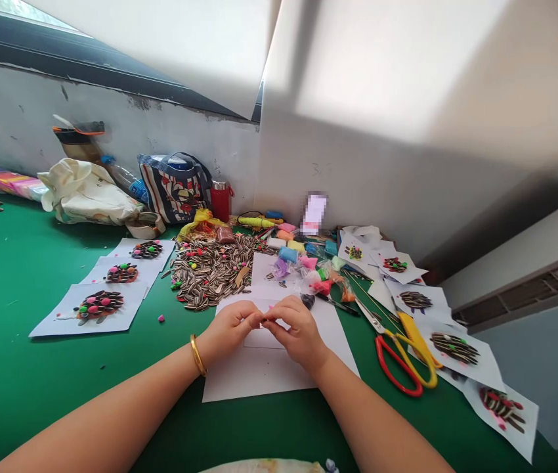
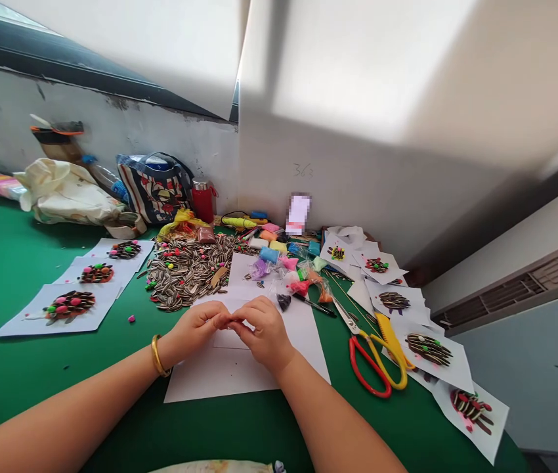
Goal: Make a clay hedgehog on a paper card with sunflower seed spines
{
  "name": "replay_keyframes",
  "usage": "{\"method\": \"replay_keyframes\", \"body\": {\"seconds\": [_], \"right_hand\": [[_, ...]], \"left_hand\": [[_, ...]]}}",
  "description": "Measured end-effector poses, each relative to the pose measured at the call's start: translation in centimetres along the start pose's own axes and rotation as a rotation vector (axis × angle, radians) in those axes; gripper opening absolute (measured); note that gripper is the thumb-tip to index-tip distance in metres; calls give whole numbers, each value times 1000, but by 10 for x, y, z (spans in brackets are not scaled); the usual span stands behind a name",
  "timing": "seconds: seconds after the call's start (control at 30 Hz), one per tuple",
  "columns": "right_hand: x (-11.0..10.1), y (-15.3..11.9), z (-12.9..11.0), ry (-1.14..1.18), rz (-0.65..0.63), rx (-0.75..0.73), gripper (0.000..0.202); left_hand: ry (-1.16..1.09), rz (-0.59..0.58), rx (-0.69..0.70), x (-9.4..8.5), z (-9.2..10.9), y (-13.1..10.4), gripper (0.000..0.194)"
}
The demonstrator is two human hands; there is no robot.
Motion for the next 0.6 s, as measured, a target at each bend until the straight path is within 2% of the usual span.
{"method": "replay_keyframes", "body": {"seconds": [0.13,0.2,0.4,0.6], "right_hand": [[1,0,13,-53,-12,67,5],[4,1,20,-95,-55,111,7],[20,0,32,-196,-202,222,16],[28,-2,34,-241,-225,172,12]], "left_hand": [[185,88,-15,-14,-6,3,28],[264,83,-33,-17,-9,4,21],[444,-32,-74,-9,-12,4,24],[482,-67,-94,-5,-11,3,28]]}}
Point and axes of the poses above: each hand's wrist, its own y-axis towards the middle knuckle, its own x-axis out of the palm, z = x × y, the point moved 6 cm from there along y, towards the middle knuckle, and after that the axes turned 3 degrees about -z, right-handed, at the moved point
